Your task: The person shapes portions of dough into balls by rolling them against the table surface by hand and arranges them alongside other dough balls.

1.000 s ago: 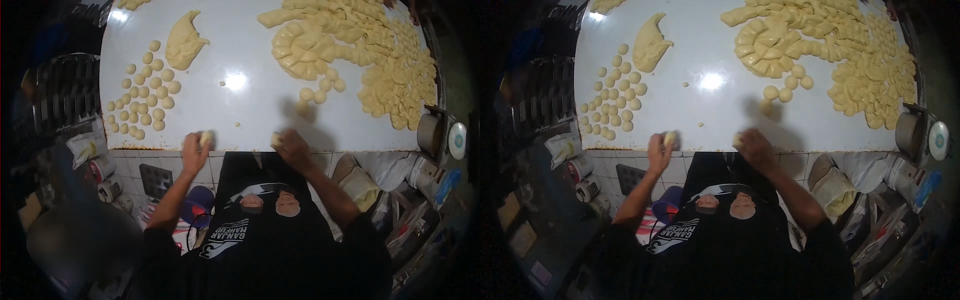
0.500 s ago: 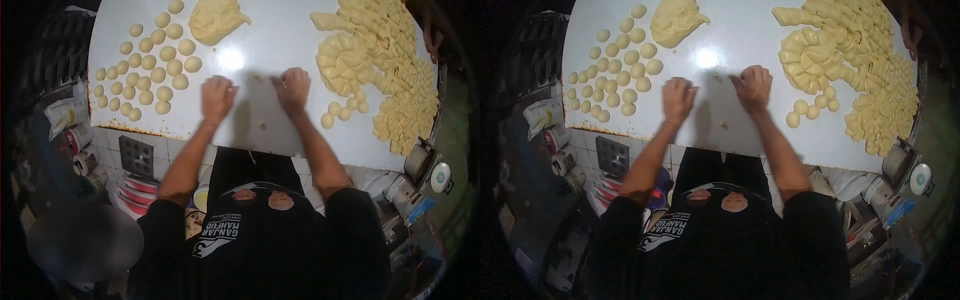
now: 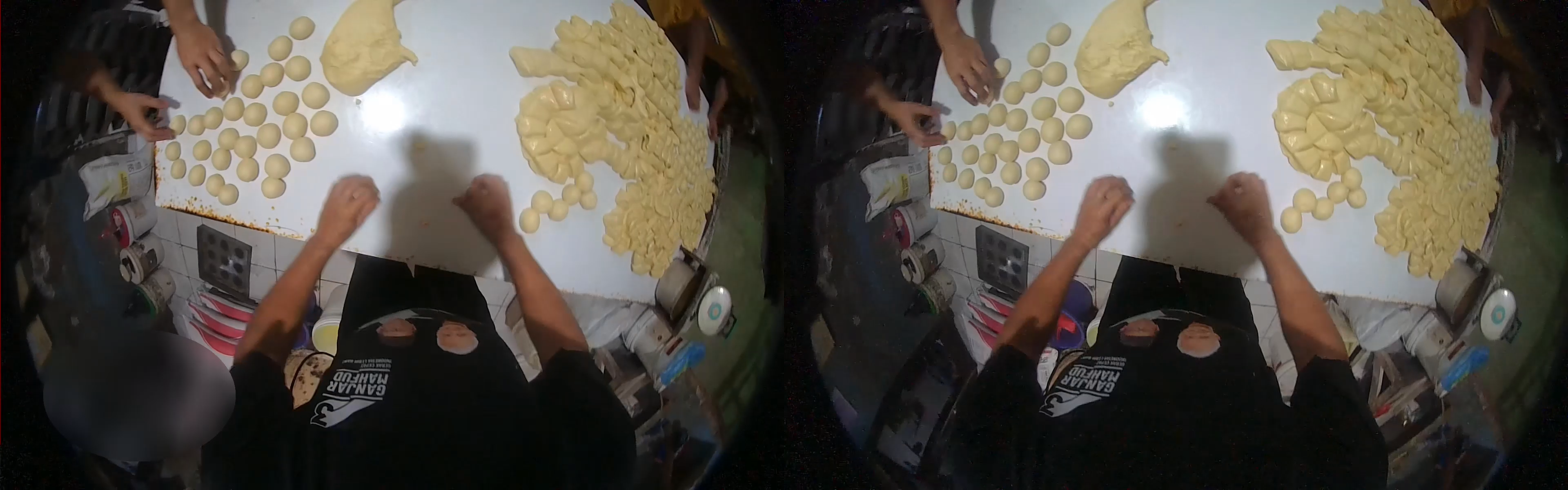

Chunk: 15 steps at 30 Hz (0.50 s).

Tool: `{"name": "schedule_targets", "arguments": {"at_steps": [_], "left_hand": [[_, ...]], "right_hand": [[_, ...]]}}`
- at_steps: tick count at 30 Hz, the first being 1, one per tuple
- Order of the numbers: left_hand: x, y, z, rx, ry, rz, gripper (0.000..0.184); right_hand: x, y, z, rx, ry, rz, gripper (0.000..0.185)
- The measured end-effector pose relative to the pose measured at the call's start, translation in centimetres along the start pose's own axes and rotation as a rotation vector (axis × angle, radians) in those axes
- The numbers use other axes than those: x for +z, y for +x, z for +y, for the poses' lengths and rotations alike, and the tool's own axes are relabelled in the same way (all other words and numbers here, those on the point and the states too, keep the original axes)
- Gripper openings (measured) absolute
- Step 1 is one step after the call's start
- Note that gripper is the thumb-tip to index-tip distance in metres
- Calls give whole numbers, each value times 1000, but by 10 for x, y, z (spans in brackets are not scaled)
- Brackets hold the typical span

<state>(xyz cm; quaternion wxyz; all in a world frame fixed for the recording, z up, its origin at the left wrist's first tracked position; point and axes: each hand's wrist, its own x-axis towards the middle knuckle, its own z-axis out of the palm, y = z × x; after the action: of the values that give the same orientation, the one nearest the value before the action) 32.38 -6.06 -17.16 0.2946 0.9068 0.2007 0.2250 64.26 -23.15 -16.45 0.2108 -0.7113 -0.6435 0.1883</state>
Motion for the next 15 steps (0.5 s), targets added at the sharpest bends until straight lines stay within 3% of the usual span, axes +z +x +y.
{"name": "schedule_targets", "arguments": {"at_steps": [2, 4, 5, 6, 8, 9, 10, 11, 12, 14, 15], "left_hand": [[-1, 44, -2, -263, 274, 51, 17], [25, 86, 27, -473, 196, 285, 18], [36, 71, 41, -473, 138, 181, 15], [41, 51, 53, -387, 97, 103, 13], [24, 9, 48, -235, -16, 106, 15], [10, 11, 30, -211, 119, 136, 14], [4, 10, 16, -198, 243, 153, 15], [2, 31, 16, -375, 391, 101, 15], [9, 59, 14, -400, 311, 264, 12], [42, 68, 23, -532, 167, 333, 9], [63, 48, 36, -506, 59, 458, 6]], "right_hand": [[-4, 38, 7, 20, -223, 152, 23], [20, 45, -15, 127, -147, 256, 23], [24, 50, -22, 238, -90, 373, 23], [19, 39, -15, 212, -91, 392, 23], [8, -10, 10, -239, 82, 165, 27], [2, 9, 26, -272, 84, 182, 27], [-1, 22, 37, -175, -43, 184, 26], [-3, 19, 35, -57, -161, 153, 25], [-24, 44, -3, 54, -65, 300, 23], [-6, 26, -16, 119, -212, 164, 22], [3, 8, -14, 38, -114, 201, 29]]}}
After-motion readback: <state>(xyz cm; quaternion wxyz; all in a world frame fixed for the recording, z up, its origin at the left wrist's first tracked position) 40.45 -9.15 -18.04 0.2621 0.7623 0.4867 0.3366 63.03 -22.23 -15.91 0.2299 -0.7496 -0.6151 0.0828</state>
